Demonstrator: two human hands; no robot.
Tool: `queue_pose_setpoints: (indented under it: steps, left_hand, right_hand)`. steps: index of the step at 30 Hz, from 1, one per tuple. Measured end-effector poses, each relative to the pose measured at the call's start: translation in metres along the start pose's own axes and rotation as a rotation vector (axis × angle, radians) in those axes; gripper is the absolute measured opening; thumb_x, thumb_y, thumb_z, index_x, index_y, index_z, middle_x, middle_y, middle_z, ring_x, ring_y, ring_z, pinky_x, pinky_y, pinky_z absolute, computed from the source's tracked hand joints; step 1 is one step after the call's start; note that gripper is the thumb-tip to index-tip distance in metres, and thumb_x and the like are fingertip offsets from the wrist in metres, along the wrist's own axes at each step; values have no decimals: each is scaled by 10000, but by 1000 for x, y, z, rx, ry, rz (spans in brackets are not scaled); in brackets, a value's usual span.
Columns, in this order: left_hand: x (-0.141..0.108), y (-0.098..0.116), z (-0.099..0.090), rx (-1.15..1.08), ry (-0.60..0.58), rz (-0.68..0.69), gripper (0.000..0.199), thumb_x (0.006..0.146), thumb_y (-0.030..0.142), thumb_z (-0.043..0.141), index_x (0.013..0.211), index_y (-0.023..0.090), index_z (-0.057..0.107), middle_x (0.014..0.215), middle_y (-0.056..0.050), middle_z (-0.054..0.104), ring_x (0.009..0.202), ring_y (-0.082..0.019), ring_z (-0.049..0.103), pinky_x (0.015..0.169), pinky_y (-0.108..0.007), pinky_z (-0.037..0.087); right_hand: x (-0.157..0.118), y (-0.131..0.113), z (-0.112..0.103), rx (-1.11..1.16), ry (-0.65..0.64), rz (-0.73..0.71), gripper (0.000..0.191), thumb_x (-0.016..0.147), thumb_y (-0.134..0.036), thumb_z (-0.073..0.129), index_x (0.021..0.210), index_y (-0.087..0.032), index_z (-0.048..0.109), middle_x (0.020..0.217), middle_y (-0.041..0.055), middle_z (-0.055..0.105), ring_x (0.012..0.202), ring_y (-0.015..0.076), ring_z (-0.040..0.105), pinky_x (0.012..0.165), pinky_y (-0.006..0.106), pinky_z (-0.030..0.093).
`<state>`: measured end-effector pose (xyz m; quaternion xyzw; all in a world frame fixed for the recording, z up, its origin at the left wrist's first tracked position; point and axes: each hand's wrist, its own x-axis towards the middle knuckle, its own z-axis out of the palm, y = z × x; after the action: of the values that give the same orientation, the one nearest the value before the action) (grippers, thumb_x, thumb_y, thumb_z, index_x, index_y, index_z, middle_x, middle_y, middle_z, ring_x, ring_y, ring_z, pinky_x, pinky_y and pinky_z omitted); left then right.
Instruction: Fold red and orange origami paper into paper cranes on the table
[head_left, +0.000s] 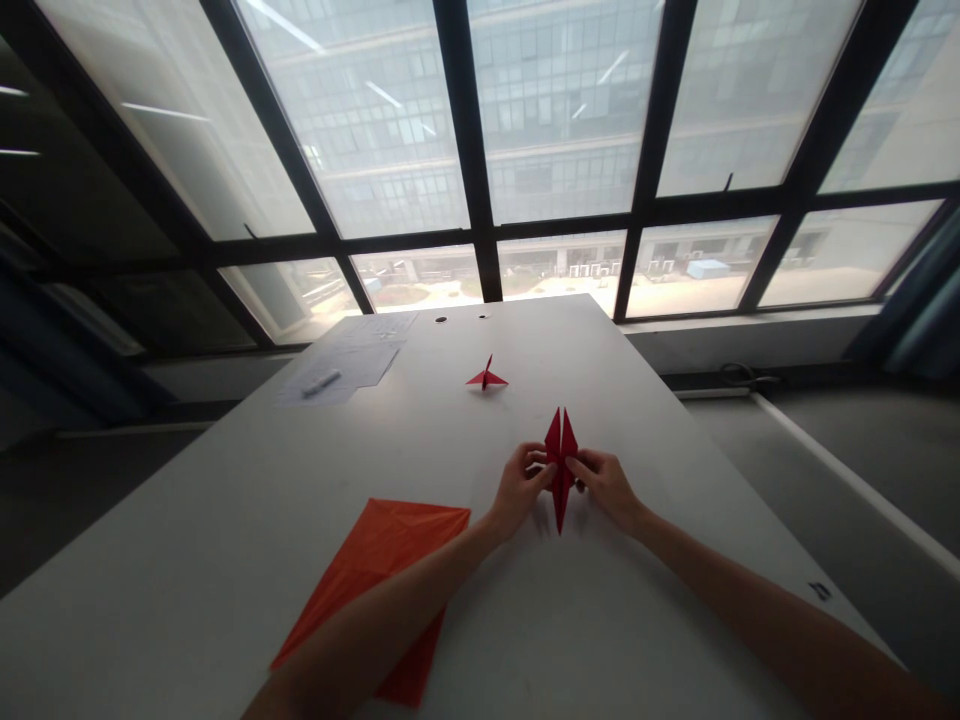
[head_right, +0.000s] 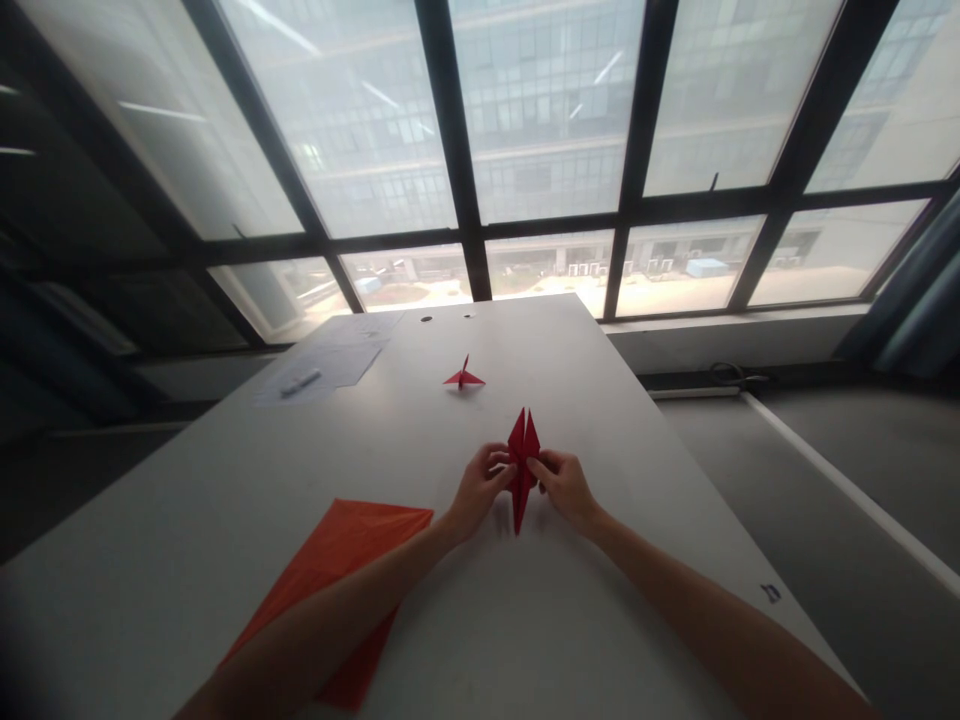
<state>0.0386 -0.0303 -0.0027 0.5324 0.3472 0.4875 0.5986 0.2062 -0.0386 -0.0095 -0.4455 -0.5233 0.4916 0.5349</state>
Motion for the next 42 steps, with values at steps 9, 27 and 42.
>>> queue_pose_setpoints:
  steps: [9, 27, 42]
  left_hand:
    - [0, 3, 0, -37, 20, -9, 468, 754, 372, 770, 1114, 186, 536, 882, -36, 650, 764, -193, 684, 679, -322, 573]
    - [1, 1, -1, -24, -10, 33, 410, 824, 390, 701, 1130, 190, 515, 1030, -81, 657, 813, -189, 680, 688, -312, 561]
    - [3, 0, -2, 44, 92, 59, 437, 758, 372, 751, 1102, 190, 552, 849, -11, 611, 717, -136, 616, 607, -233, 511]
  right_hand:
    - [-1, -2, 1, 1, -4, 39, 341, 786, -463, 685, 872, -136, 730, 728, 55, 697, 565, 134, 540, 524, 259, 419]
    - [-1, 1, -2, 49, -65, 21, 364, 767, -456, 702, 973, -157, 726, 831, 61, 720, 664, 163, 593, 579, 269, 445]
    - [-1, -2, -2, 21, -45, 30, 380, 762, -490, 703, 945, -158, 720, 852, 72, 725, 657, 164, 600, 579, 276, 455]
